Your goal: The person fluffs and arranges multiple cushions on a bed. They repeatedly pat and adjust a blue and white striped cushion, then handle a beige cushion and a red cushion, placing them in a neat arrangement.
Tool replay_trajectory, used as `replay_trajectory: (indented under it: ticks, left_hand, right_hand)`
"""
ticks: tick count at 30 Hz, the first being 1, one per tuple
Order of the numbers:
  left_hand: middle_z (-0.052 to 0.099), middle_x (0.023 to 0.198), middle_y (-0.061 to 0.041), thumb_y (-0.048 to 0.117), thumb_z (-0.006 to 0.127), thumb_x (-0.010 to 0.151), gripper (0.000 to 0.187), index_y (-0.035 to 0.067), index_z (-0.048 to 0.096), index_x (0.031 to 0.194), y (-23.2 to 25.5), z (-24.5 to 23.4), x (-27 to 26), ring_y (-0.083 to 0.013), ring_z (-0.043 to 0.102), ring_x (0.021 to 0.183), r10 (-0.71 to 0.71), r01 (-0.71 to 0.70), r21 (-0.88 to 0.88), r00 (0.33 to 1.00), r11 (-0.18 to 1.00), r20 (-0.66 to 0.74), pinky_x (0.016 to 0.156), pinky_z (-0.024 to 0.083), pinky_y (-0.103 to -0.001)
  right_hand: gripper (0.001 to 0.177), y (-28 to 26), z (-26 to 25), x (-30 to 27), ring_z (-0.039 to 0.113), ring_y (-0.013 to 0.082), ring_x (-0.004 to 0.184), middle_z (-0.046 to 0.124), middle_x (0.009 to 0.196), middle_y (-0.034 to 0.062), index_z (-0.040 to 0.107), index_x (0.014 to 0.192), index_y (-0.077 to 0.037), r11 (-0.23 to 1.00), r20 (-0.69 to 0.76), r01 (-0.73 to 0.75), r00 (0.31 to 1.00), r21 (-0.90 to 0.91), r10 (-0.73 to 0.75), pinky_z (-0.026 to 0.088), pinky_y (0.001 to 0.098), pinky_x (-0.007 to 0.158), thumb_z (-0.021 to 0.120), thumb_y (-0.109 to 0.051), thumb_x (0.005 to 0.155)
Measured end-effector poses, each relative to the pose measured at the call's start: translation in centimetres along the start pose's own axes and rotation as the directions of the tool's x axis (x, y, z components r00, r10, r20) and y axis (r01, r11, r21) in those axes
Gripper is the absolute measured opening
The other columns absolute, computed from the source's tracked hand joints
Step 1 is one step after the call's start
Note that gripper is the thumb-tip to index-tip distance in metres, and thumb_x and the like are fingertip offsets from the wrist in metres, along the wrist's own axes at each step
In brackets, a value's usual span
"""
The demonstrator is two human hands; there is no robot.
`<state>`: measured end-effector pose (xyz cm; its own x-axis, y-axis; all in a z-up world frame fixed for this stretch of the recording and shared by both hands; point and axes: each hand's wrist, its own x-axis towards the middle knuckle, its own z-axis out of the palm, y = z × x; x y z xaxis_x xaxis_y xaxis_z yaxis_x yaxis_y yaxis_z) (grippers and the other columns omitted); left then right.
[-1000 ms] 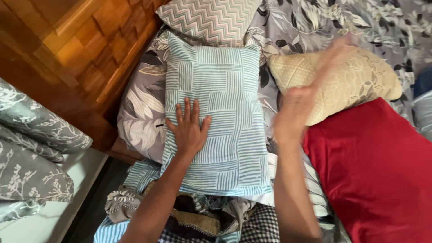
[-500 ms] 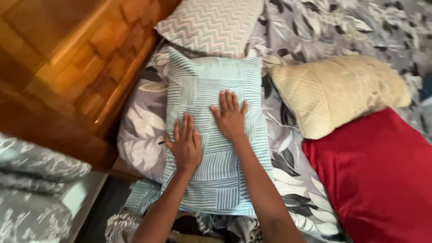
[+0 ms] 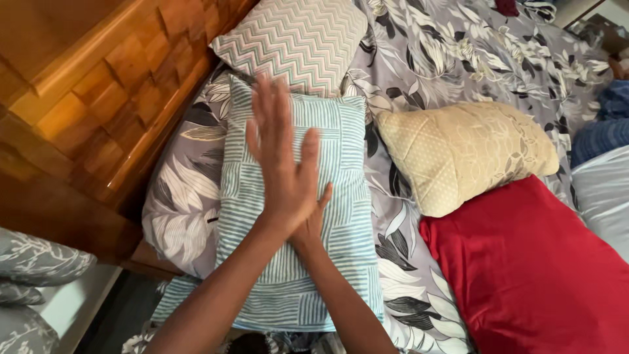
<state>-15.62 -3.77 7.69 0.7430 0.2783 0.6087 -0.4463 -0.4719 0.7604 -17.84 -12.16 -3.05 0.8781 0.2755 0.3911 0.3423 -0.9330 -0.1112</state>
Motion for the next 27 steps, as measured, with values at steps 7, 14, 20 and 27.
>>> replay_trajectory:
  ticks: [7, 14, 20, 27]
  left_hand:
    - [0.01, 0.172, -0.005, 0.058, 0.038, 0.101, 0.071, 0.033, 0.02, 0.165, -8.2, 4.1, 4.2, -0.03, 0.005, 0.157, -0.222, -0.15, 0.489, 0.751, 0.86, 0.621, 0.119, -0.006, -0.067]
    - [0.015, 0.171, -0.001, 0.074, 0.031, 0.096, 0.076, 0.033, 0.028, 0.16, -17.9, 8.8, 5.6, -0.0308, 0.01, 0.158, -0.402, -0.074, 0.671, 0.751, 0.738, 0.524, 0.112, 0.0, -0.081]
    - [0.019, 0.17, -0.006, 0.077, 0.029, 0.097, 0.082, 0.028, 0.029, 0.162, -19.8, 5.7, 8.3, -0.0441, 0.018, 0.153, -0.652, 0.2, 0.745, 0.656, 0.637, 0.381, 0.108, 0.011, -0.085]
    - [0.017, 0.17, -0.011, 0.071, 0.031, 0.1, 0.081, 0.018, 0.028, 0.161, -20.0, 5.1, 4.9, -0.047, 0.021, 0.15, -0.62, 0.241, 0.802, 0.76, 0.547, 0.195, 0.103, 0.015, -0.087]
  right_hand:
    - [0.049, 0.7, 0.6, -0.2, 0.041, 0.0356, 0.146, 0.052, 0.15, 0.0163, 0.06, 0.139, -0.011, 0.999, -0.02, -0.002, 1.0, 0.043, 0.003, 0.011, 0.0669, 0.117, 0.05, -0.04, 0.1]
    - [0.051, 0.3, 0.7, 1.2, 0.04, 0.0329, 0.147, 0.048, 0.156, 0.0191, 0.055, 0.146, -0.007, 0.996, -0.115, -0.028, 0.993, 0.083, 0.037, 0.012, 0.0618, 0.121, 0.048, -0.037, 0.105]
    - [0.053, 0.6, 0.7, 0.0, 0.041, 0.032, 0.147, 0.048, 0.157, 0.0176, 0.052, 0.15, -0.008, 0.994, -0.099, -0.035, 0.994, 0.104, 0.046, 0.014, 0.0608, 0.121, 0.048, -0.036, 0.105]
    - [0.053, 0.2, 0.5, 0.3, 0.043, 0.0317, 0.145, 0.05, 0.155, 0.0168, 0.053, 0.15, -0.01, 0.996, -0.135, -0.034, 0.99, 0.082, 0.044, 0.016, 0.0612, 0.12, 0.049, -0.037, 0.105]
